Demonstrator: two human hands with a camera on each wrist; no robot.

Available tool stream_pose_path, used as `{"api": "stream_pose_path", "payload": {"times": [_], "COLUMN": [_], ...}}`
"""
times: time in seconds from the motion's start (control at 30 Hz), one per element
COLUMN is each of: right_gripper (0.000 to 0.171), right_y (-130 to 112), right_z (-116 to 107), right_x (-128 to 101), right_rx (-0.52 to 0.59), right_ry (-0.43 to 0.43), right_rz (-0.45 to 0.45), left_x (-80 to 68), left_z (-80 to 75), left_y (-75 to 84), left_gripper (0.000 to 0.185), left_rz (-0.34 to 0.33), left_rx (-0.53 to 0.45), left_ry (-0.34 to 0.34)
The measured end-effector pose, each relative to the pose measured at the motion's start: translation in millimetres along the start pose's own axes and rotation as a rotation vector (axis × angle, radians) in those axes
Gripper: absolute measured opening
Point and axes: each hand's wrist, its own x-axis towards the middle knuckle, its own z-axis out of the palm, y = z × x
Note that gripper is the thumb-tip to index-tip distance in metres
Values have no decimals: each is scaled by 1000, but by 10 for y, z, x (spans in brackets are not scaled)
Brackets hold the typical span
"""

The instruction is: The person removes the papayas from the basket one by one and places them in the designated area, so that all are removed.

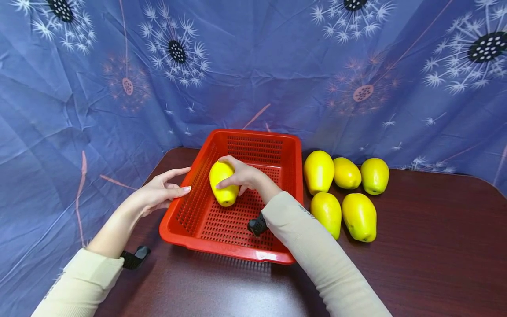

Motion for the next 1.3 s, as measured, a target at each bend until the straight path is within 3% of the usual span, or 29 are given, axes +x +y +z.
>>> {"api": "stream_pose_path", "payload": {"times": [0.8,1.3], "right_gripper": [72,71], "right_y": [-252,-412], "right_z": [-40,-115], "right_x": [-116,-339], "right_rx": [235,303], "right_ry": [-24,-48], "right_rz": [-61,-138], "left_x": [-8,-2], "left_z": [-20,2], "left_y": [-30,4], "left_gripper": [74,74], "left_rz": [3,1], "left_rx": [2,18], "left_ry": [-5,5]}}
